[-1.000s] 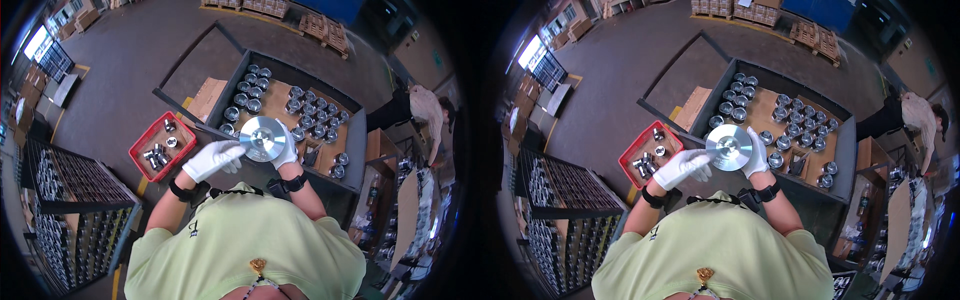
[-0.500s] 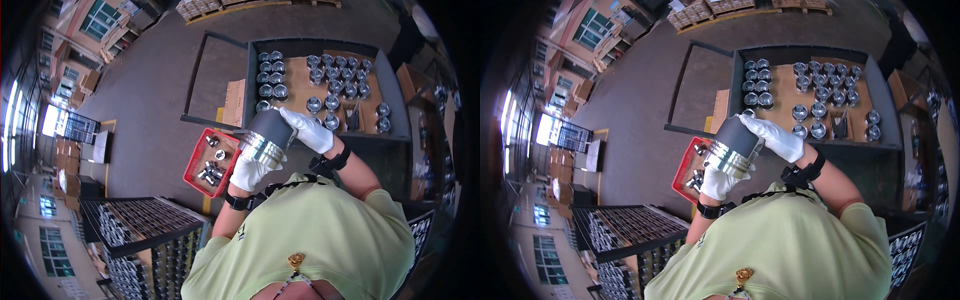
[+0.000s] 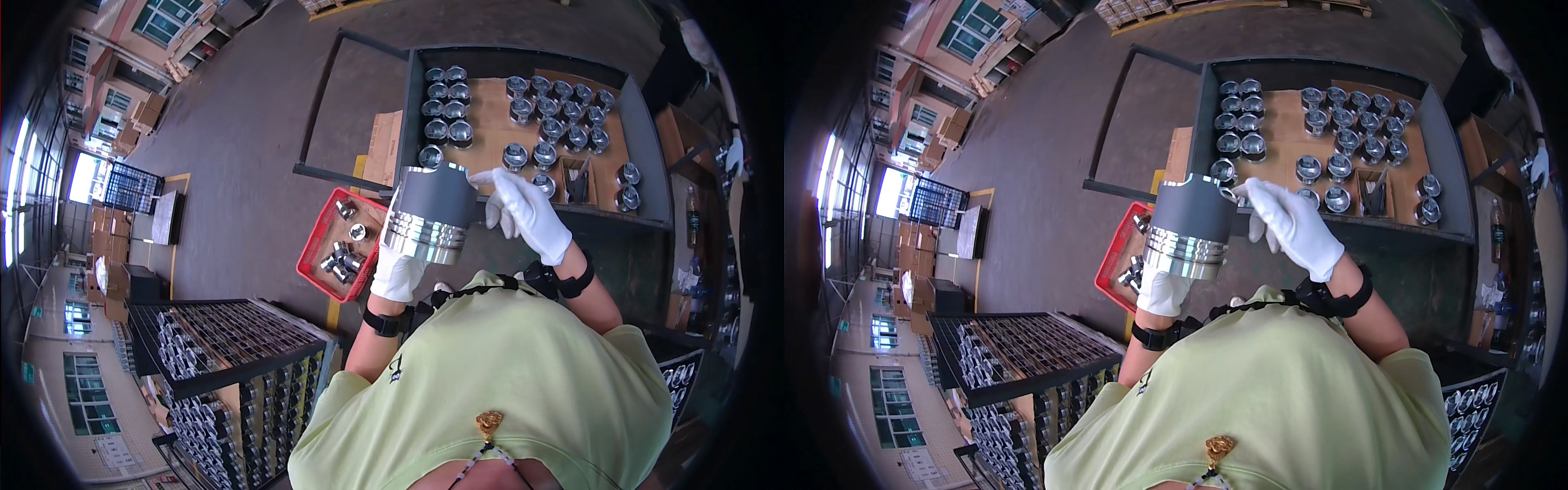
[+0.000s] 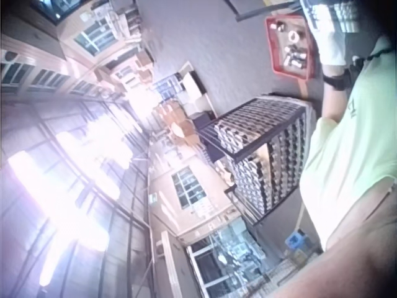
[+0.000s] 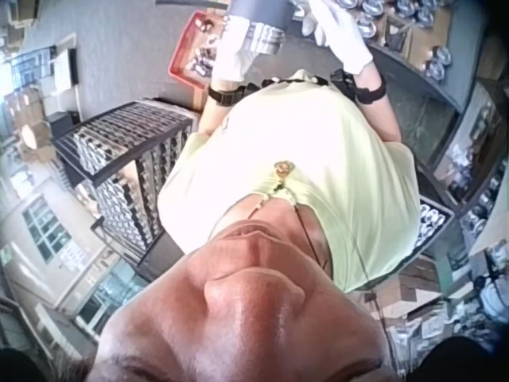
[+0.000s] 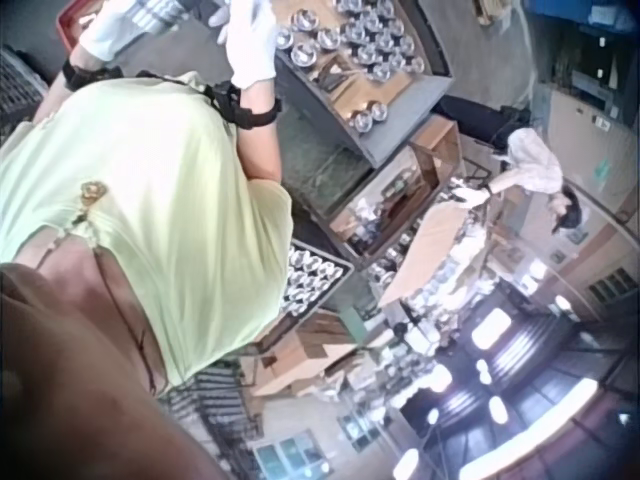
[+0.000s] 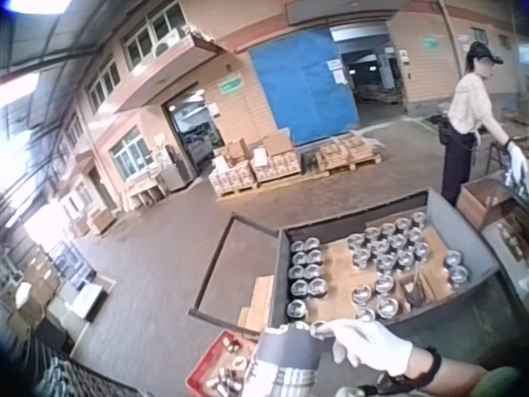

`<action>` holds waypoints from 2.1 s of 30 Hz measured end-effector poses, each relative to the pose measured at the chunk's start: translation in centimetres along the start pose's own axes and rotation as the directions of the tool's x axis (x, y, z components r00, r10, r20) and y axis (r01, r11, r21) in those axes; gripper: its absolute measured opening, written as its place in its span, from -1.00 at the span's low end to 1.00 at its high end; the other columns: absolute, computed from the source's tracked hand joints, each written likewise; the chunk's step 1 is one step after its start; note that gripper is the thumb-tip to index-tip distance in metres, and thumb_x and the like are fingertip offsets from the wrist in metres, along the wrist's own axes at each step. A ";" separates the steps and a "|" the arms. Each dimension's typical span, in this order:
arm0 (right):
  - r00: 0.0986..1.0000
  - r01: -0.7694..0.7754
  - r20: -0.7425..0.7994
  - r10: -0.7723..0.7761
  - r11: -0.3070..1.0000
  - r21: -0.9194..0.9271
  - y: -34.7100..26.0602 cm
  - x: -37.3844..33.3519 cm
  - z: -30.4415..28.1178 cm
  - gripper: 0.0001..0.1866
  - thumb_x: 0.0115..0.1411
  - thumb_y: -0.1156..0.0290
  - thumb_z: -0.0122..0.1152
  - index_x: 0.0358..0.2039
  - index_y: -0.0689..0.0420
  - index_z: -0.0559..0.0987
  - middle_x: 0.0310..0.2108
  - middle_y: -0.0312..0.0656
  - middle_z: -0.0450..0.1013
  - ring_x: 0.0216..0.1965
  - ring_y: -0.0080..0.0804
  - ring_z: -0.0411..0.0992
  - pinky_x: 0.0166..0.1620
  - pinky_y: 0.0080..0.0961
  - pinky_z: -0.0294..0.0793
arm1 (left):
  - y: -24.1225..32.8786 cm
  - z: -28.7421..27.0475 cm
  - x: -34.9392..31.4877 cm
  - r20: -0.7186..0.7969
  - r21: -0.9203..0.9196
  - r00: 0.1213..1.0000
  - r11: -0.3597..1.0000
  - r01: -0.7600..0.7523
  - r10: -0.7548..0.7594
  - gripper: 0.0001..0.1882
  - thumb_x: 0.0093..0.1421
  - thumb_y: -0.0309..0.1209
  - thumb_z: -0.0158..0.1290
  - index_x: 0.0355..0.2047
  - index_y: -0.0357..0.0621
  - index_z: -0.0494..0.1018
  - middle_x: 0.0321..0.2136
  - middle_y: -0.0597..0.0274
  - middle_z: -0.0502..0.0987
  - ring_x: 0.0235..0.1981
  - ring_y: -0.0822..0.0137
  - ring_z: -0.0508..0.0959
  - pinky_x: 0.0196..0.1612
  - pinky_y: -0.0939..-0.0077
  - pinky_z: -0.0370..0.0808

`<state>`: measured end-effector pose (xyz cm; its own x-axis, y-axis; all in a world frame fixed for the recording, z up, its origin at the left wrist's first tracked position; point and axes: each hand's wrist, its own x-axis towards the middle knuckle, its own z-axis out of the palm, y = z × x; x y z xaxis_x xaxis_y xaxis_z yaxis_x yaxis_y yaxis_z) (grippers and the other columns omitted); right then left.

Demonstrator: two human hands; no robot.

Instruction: Inspecting and sorting metallic engine pistons from an industrial cart onto a quality control table.

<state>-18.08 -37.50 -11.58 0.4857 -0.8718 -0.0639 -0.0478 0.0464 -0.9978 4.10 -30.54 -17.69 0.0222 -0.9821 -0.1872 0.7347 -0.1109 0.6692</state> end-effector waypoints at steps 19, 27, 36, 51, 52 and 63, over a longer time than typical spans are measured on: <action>0.979 -0.168 0.181 0.092 0.869 0.465 3.3 0.2 -1.2 -0.57 0.36 0.10 -0.14 0.02 0.16 0.45 -0.36 -0.21 0.53 -0.52 -0.47 0.51 -0.56 -0.61 0.47 | 1.3 6.3 -0.6 0.719 0.682 0.538 -0.294 -0.670 0.441 -0.22 -0.20 -0.54 0.29 0.12 -0.24 0.32 -0.01 -0.14 0.46 -0.06 -0.08 0.53 -0.05 0.27 0.50; 0.968 -0.212 0.247 0.031 0.623 0.753 5.4 1.8 -1.3 -0.67 0.32 0.33 -0.09 0.01 0.21 0.45 -0.11 -0.20 0.47 -0.09 -0.45 0.46 -0.04 -0.47 0.47 | -1.3 2.9 1.8 0.215 0.641 0.928 0.673 -0.369 0.304 -0.35 0.11 -0.39 0.18 0.18 -0.27 0.23 -0.02 0.04 0.45 -0.07 0.29 0.51 -0.05 0.45 0.50; 0.963 0.259 0.063 -0.262 0.965 0.039 4.0 2.9 -2.3 -0.43 0.26 -0.01 0.04 -0.01 0.28 0.47 -0.05 -0.19 0.44 -0.08 -0.39 0.47 -0.09 -0.47 0.51 | -2.3 1.3 1.4 0.237 0.082 0.910 0.940 0.332 -0.342 -0.48 0.34 -0.06 -0.20 0.14 -0.16 0.29 0.00 -0.02 0.46 -0.09 0.03 0.56 -0.11 0.10 0.60; 0.883 -0.469 0.295 0.364 0.696 0.544 3.7 1.8 -1.0 -0.35 0.25 -0.24 -0.16 0.05 0.05 0.41 -0.17 -0.24 0.49 -0.24 -0.47 0.49 -0.46 -0.49 0.49 | -1.1 2.6 1.4 0.353 0.875 0.825 0.156 -0.458 0.442 -0.27 -0.12 -0.78 0.17 0.14 -0.19 0.35 -0.09 0.24 0.43 -0.07 0.36 0.48 0.03 0.49 0.42; 0.880 -0.474 0.295 0.371 0.698 0.536 4.4 1.6 -1.0 -0.35 0.25 -0.24 -0.16 0.05 0.05 0.41 -0.17 -0.24 0.49 -0.24 -0.47 0.49 -0.46 -0.49 0.49 | -0.8 3.2 1.1 0.389 0.880 0.802 0.076 -0.469 0.453 -0.27 -0.14 -0.77 0.19 0.13 -0.18 0.37 -0.11 0.23 0.43 -0.09 0.36 0.48 0.03 0.49 0.42; 0.990 0.086 0.086 -0.112 0.962 0.258 2.5 3.2 1.1 -0.56 0.21 0.37 0.05 0.08 0.24 0.37 -0.25 -0.16 0.54 -0.28 -0.50 0.51 -0.24 -0.56 0.52 | 2.4 1.4 1.1 0.182 -0.135 0.926 0.925 0.356 -0.330 -0.37 0.30 0.06 -0.23 0.19 -0.14 0.23 0.11 0.00 0.38 0.13 0.03 0.40 0.10 -0.05 0.42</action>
<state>-15.70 -39.63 -14.26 0.5613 -0.8263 0.0466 0.2208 0.0952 -0.9707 4.91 -32.13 -15.29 -0.3454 -0.9007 -0.2633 0.7790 -0.4317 0.4548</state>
